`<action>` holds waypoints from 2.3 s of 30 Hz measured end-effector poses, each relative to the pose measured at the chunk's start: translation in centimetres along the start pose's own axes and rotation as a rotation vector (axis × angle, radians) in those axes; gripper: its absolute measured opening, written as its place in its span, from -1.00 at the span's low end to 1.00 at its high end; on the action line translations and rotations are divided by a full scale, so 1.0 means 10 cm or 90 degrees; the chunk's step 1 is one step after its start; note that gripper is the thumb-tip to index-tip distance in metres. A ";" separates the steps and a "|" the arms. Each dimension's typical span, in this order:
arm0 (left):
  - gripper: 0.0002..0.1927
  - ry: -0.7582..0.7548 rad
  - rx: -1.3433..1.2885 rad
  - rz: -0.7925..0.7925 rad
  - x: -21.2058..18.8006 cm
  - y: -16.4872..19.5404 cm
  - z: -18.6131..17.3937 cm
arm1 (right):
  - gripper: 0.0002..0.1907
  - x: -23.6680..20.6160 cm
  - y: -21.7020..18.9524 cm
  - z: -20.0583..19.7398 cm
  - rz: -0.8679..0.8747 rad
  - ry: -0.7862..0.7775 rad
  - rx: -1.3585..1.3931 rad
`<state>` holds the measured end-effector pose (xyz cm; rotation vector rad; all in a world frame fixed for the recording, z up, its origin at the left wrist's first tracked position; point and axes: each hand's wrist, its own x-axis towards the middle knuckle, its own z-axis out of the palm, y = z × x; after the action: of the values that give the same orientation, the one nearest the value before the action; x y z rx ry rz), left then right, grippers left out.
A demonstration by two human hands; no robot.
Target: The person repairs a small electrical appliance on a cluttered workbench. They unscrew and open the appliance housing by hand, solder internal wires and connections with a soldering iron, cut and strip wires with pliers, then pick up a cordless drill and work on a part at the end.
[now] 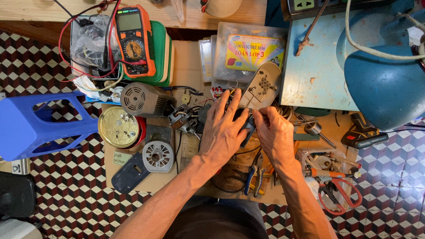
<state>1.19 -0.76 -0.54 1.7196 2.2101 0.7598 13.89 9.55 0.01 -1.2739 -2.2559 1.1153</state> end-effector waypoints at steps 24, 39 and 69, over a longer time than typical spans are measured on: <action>-0.80 -0.054 -0.064 0.034 0.39 -0.20 -0.06 | -0.88 -0.05 -0.01 -0.04 -0.168 0.006 -0.011; -0.65 0.013 -0.016 0.005 0.23 -0.06 0.00 | -0.88 -0.12 -0.06 -0.14 -0.101 -0.014 -0.042; -0.65 -0.067 -0.050 0.231 0.57 -0.18 -0.49 | -0.65 -0.72 -0.02 -0.38 0.266 0.168 0.269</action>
<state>-4.24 3.16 3.32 2.0965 1.7974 0.7998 20.01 5.32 3.25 -1.6244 -1.4980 1.3733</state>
